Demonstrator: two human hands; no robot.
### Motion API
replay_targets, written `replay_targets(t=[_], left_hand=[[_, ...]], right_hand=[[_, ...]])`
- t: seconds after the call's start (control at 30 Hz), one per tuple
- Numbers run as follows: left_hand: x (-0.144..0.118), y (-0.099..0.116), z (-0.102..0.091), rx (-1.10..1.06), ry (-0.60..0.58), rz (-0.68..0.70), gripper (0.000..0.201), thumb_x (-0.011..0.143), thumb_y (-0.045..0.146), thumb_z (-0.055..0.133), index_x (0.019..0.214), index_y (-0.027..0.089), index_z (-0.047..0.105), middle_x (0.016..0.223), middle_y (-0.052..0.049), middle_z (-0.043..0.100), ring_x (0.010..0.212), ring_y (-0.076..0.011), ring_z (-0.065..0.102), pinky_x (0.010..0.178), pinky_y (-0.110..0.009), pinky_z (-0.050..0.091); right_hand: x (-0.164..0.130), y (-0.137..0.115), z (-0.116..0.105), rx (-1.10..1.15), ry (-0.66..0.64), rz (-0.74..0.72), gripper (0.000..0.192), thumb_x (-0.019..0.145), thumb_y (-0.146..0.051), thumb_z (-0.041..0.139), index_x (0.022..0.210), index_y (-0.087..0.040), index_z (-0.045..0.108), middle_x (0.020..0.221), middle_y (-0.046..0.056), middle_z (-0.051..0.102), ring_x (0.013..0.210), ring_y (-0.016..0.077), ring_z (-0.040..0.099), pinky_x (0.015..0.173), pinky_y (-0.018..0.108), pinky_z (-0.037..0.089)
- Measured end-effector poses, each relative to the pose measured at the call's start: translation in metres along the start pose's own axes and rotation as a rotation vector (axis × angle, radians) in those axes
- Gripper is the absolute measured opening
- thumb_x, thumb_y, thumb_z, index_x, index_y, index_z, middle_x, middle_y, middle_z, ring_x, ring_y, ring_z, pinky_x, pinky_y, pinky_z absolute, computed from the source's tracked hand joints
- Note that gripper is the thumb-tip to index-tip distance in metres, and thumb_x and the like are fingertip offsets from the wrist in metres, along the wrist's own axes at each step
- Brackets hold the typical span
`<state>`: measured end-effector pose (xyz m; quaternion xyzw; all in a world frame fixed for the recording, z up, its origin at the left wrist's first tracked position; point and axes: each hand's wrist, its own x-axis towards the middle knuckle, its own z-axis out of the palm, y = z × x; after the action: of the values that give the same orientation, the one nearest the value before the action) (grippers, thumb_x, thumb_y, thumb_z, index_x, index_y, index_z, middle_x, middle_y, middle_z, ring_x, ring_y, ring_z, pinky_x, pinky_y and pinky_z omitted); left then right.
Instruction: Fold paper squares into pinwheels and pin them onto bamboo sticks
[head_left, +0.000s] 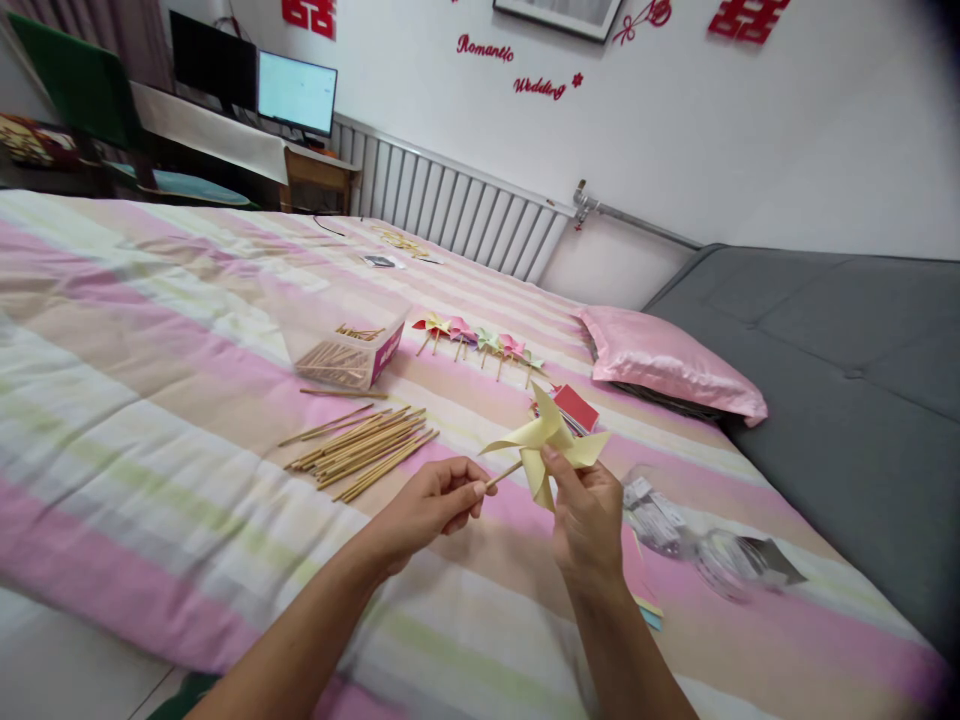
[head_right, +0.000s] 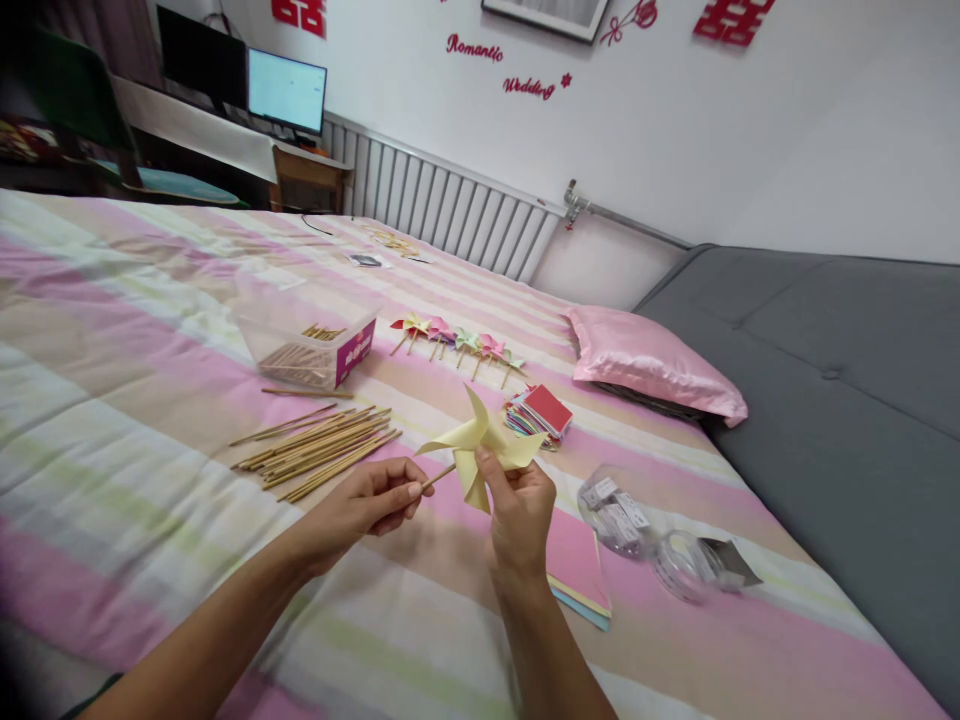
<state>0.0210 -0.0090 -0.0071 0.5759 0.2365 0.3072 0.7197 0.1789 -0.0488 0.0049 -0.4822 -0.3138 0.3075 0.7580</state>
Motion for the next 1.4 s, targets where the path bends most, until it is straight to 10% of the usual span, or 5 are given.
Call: replay_targets(t=[0.6,0.77,1.07,1.4], left_hand=[[0.001,0.004,-0.002,-0.089,0.146,-0.025,0.027,0.078,0.04,0.062,0.083,0.014,0.057,0.059,0.006,0.045,0.043,-0.0027,0.029,0.044,-0.021,0.012],[0.0,0.005,-0.004,-0.047,0.161,-0.042,0.029,0.077,0.042,0.062,0.082,0.013,0.059,0.06,0.005,0.046,0.044,-0.0035,0.029,0.045,-0.021,0.013],[-0.001,0.008,-0.004,0.049,0.146,-0.06,0.026,0.079,0.04,0.059,0.08,0.014,0.06,0.06,0.004,0.047,0.048,-0.0051,0.031,0.046,-0.022,0.015],[-0.001,0.007,-0.005,0.028,0.178,-0.057,0.026,0.078,0.039,0.058,0.081,0.014,0.058,0.06,0.005,0.047,0.045,-0.0039,0.029,0.045,-0.022,0.014]], right_hand=[[0.0,-0.009,0.001,-0.116,-0.113,-0.088,0.04,0.077,-0.04,0.065,0.112,-0.019,0.059,0.1,0.006,0.066,0.086,0.0166,0.06,0.08,0.032,0.046],[0.005,-0.011,0.0,-0.178,0.093,-0.306,0.047,0.082,-0.037,0.06,0.126,-0.024,0.05,0.109,0.006,0.061,0.095,0.0175,0.058,0.085,0.035,0.043],[0.009,-0.022,-0.013,-0.799,0.076,-0.785,0.036,0.092,-0.038,0.039,0.105,-0.02,0.067,0.131,0.012,0.043,0.111,0.0272,0.048,0.095,0.048,0.034],[0.011,-0.018,-0.016,-0.974,0.111,-0.878,0.04,0.092,-0.039,0.036,0.096,-0.02,0.07,0.126,0.012,0.052,0.11,0.0302,0.048,0.096,0.051,0.027]])
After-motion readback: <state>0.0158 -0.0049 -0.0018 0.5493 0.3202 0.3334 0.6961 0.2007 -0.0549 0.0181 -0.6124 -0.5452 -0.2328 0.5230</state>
